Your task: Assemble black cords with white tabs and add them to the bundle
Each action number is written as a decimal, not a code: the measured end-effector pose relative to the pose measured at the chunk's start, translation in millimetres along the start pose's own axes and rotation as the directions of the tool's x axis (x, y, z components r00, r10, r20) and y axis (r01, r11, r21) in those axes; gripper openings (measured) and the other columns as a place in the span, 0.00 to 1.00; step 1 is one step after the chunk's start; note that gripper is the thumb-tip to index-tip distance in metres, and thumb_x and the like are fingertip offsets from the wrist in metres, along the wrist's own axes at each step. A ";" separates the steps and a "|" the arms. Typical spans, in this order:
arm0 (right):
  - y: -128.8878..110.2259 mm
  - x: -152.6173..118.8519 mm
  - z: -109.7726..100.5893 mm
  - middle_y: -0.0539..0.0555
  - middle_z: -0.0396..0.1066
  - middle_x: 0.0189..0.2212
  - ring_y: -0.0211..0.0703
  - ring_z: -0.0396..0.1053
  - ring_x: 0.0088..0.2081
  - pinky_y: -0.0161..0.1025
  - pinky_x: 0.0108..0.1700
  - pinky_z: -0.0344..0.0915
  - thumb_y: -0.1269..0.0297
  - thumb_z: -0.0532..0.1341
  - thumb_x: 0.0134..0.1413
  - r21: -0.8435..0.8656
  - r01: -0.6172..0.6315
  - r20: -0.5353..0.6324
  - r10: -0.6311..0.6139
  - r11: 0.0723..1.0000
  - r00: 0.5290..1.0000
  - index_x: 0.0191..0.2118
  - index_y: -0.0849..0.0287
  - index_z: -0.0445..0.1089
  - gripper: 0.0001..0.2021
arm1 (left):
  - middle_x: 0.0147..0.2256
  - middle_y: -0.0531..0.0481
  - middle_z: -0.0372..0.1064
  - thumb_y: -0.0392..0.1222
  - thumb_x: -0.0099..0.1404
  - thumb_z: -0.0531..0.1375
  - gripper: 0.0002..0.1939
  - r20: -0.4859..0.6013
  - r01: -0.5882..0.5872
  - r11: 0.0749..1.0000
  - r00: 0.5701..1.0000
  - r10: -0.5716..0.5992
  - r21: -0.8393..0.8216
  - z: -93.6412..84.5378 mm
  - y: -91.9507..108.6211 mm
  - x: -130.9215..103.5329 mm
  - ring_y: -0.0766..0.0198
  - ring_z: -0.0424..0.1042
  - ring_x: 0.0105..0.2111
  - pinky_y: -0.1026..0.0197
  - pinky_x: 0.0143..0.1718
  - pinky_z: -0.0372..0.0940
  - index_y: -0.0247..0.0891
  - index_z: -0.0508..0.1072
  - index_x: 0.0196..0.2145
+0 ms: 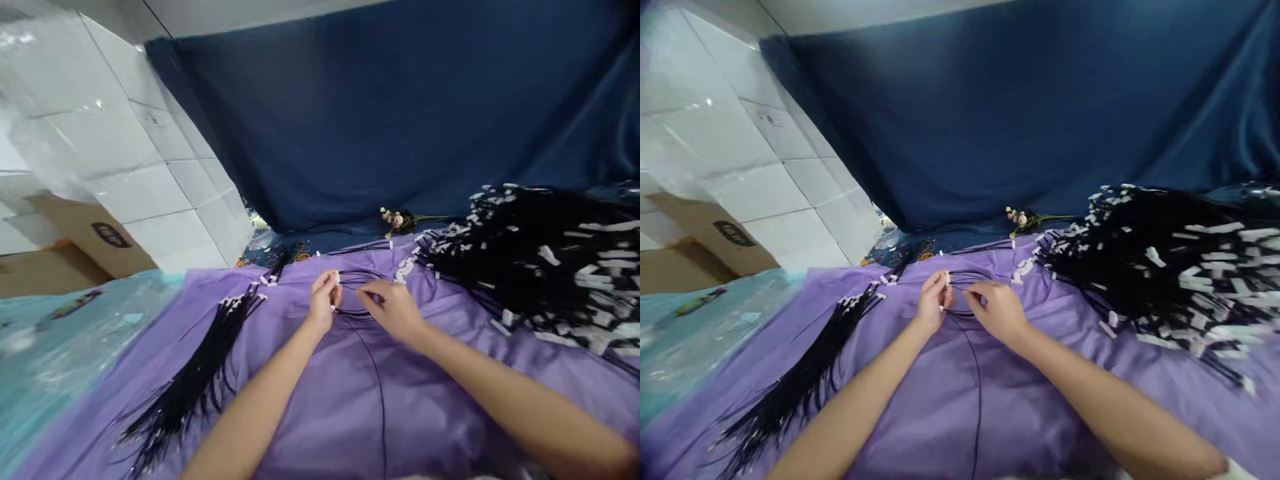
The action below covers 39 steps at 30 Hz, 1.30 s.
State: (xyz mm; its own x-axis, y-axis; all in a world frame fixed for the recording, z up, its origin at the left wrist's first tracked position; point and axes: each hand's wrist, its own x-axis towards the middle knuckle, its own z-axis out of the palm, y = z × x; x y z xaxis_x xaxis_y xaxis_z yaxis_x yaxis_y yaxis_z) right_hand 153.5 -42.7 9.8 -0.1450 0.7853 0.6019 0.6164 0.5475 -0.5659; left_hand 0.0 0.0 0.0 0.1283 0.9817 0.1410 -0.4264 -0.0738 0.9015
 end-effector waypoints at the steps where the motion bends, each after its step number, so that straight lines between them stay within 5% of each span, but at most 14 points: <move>1: 0.3 -0.8 -0.2 0.50 0.73 0.30 0.37 0.68 0.29 0.32 0.32 0.60 0.65 0.57 0.56 0.005 0.009 -0.005 -0.009 1.000 1.000 0.34 0.57 0.73 0.08 | 0.11 0.62 0.54 0.49 0.57 0.60 0.12 0.002 0.000 1.000 1.000 0.000 -0.004 0.4 -0.1 -0.2 0.75 0.48 0.09 0.69 0.13 0.44 0.38 0.63 0.32; 22: -0.5 -5.2 -0.8 0.49 0.73 0.33 0.34 0.69 0.29 0.31 0.30 0.56 0.64 0.54 0.60 -0.259 0.119 -0.075 -0.143 0.958 0.987 0.40 0.54 0.72 0.09 | 0.15 0.60 0.56 0.51 0.52 0.64 0.16 -0.032 0.122 0.992 0.992 -0.121 0.029 3.8 -5.0 -4.2 0.76 0.52 0.11 0.71 0.15 0.45 0.39 0.65 0.31; 32: -1.5 -9.2 3.1 0.48 0.73 0.31 0.35 0.68 0.28 0.35 0.25 0.47 0.65 0.55 0.59 -0.396 0.131 0.024 -0.132 0.909 0.991 0.34 0.54 0.71 0.08 | 0.15 0.59 0.57 0.53 0.56 0.59 0.15 0.111 0.117 0.987 0.985 -0.129 0.111 5.2 -14.9 -9.5 0.74 0.50 0.11 0.70 0.13 0.43 0.39 0.64 0.32; 39: -1.7 -9.2 3.1 0.49 0.72 0.30 0.35 0.67 0.27 0.36 0.25 0.44 0.65 0.53 0.60 -0.441 0.149 0.059 -0.137 0.885 0.989 0.33 0.56 0.71 0.10 | 0.15 0.60 0.57 0.53 0.57 0.59 0.15 0.097 0.120 0.983 0.986 -0.135 0.141 3.1 -18.9 -8.2 0.74 0.51 0.11 0.70 0.13 0.43 0.40 0.64 0.32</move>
State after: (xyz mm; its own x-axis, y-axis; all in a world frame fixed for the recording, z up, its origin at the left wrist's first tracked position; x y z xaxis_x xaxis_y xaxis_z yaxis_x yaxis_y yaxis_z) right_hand 151.4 -50.0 3.5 -0.2734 0.7181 0.6399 0.8654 0.4741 -0.1623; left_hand 9.8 -7.2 -16.9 0.2712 0.9608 0.0573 -0.2772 0.0210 0.9606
